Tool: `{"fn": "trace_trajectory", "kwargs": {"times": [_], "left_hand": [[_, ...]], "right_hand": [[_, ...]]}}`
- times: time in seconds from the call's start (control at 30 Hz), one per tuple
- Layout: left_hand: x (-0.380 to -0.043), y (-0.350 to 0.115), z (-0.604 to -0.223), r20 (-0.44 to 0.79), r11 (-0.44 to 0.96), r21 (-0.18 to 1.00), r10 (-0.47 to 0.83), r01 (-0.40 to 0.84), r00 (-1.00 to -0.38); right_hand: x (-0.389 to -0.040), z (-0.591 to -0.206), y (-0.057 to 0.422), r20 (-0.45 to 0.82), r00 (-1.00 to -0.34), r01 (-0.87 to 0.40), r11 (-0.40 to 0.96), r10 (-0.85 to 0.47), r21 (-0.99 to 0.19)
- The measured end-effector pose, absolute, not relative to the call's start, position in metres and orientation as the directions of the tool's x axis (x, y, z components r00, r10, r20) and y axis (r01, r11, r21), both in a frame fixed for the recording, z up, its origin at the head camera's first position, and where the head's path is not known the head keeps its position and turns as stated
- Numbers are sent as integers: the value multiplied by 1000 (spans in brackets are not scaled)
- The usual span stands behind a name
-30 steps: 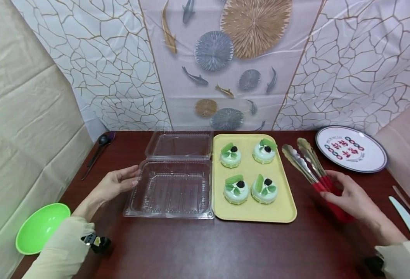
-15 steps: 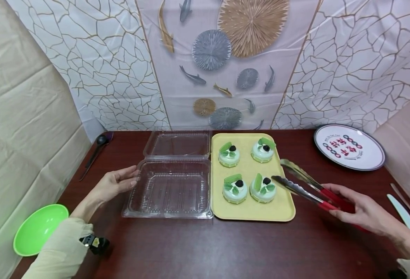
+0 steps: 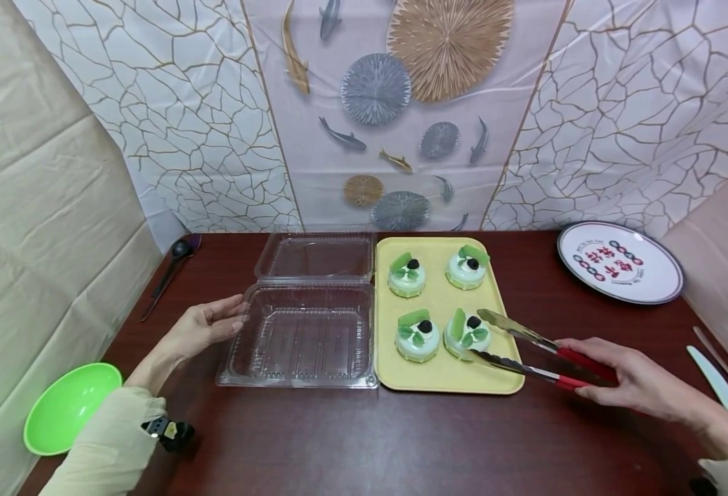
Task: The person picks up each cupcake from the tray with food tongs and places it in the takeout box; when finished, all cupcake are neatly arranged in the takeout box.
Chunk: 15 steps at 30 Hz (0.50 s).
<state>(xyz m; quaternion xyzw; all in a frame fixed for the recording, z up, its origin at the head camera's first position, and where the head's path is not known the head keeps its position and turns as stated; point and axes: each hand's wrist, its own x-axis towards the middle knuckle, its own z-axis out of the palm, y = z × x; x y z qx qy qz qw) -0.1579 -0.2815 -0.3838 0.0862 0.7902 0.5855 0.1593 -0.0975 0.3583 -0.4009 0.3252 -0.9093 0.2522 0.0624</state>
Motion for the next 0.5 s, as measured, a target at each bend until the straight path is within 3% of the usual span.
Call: {"fn": "trace_trajectory", "kwargs": {"times": [0.2, 0.5], "left_hand": [[-158, -282, -384, -152, 312, 949, 323, -47, -934], [-159, -282, -383, -170, 328, 943, 318, -60, -933]], "right_hand": [[-102, -402, 354, 289, -760, -647, 629, -583, -431], [-99, -403, 354, 278, -796, -603, 659, -538, -450]]}}
